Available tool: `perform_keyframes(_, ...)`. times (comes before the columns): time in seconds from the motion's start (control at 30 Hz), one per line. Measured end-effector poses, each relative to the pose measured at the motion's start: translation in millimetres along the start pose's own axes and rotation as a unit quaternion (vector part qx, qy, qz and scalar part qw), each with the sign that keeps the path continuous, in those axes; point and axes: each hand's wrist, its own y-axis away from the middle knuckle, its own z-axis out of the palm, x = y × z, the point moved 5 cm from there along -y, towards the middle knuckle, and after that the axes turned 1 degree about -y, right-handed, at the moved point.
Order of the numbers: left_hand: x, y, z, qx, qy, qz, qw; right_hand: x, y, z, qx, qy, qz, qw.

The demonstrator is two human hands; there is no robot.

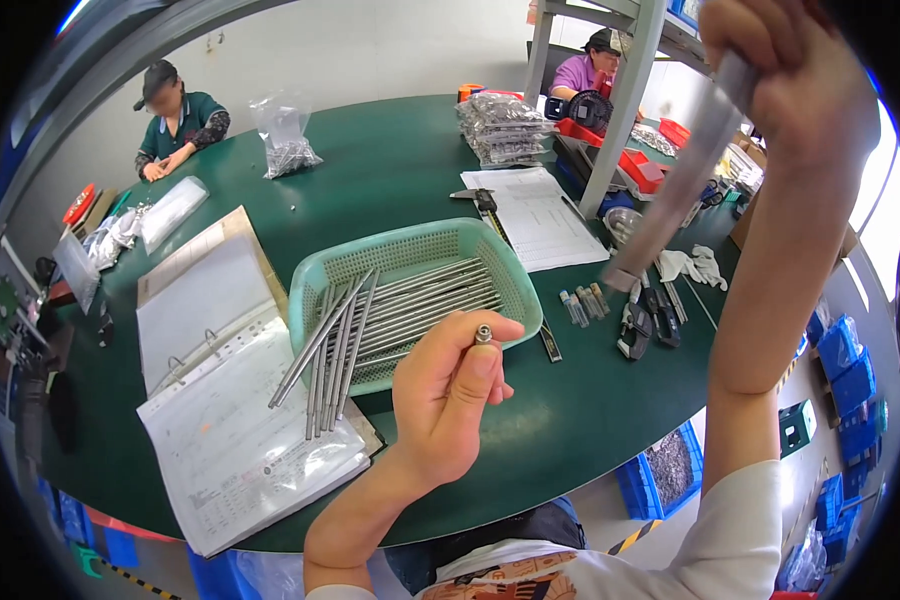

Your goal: Measuring the dimensions of metal rods using a digital caliper and referring to a technical specification binder.

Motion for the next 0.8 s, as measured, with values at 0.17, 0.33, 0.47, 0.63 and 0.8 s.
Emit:
perform_keyframes(0.17, -1.3, 0.4, 5.7, -0.005, -0.014, -0.008, 1.0, 0.5, -4.8, -7.5, -0.009, 0.025, -0.003, 1.0)
perform_keyframes(0.33, 1.1, 0.2, 7.2, -0.005, -0.016, -0.012, 1.0, 4.5, 0.9, -7.2, -0.018, 0.05, 0.001, 0.999)
perform_keyframes(0.47, -1.2, -1.3, 5.2, -0.009, -0.022, -0.017, 1.0, 9.9, 8.0, -6.7, -0.023, 0.075, 0.004, 0.997)
perform_keyframes(0.63, -0.4, -1.9, 5.6, -0.016, -0.018, -0.018, 1.0, 20.9, 6.3, -1.4, -0.029, 0.101, 0.005, 0.994)
perform_keyframes(0.8, -0.1, -0.9, 5.3, -0.009, -0.016, -0.016, 1.0, 22.2, 3.0, -6.7, -0.035, 0.126, 0.004, 0.991)
